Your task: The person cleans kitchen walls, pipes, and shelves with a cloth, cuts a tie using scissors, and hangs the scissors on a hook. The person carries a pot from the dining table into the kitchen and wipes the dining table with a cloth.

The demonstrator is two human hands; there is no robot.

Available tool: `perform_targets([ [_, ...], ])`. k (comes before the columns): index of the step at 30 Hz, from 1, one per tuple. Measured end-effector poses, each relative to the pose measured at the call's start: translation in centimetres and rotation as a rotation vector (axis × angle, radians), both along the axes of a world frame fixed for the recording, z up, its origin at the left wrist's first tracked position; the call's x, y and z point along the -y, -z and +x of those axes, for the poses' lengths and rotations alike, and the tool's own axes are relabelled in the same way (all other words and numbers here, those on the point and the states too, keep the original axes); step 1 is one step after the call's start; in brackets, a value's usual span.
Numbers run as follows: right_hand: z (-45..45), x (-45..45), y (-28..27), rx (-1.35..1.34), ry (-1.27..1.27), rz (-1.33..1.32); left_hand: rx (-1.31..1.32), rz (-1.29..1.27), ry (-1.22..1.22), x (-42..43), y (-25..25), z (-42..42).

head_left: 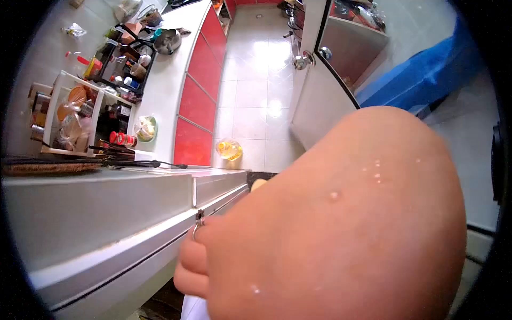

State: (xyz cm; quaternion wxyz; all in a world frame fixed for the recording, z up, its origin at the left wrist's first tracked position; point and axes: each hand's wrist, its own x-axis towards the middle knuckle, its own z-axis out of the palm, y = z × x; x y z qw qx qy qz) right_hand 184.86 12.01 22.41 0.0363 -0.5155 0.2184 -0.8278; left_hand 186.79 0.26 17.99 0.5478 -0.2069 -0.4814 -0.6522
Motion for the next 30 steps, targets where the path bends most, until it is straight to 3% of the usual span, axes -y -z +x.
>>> perform_targets([
  [3,-2.5,0.7,0.0,0.004,0.017,-0.012,0.058,0.034,0.108,1.2,-0.8,-3.2],
  [7,-6.1,2.4,0.5,-0.007,0.025,-0.028,0.466,-0.345,-0.08,5.6,1.4,-4.1],
  [11,-9.6,5.4,1.6,-0.036,-0.012,-0.022,0.462,-0.375,-0.06,10.2,4.5,-7.7],
  [13,-11.4,7.4,2.5,-0.068,-0.051,-0.014,0.582,-0.564,-0.134,13.0,4.5,-9.4],
  [17,-17.2,13.4,4.4,-0.139,-0.207,-0.002,0.79,-0.697,-0.223,18.6,7.7,-10.6],
  [23,-26.1,22.5,4.9,-0.189,-0.505,-0.032,1.128,-0.649,-0.409,23.5,12.8,-10.9],
  [30,-34.1,31.9,5.4,-0.318,-0.778,-0.077,1.287,-0.349,-0.685,25.5,13.0,-13.2],
])
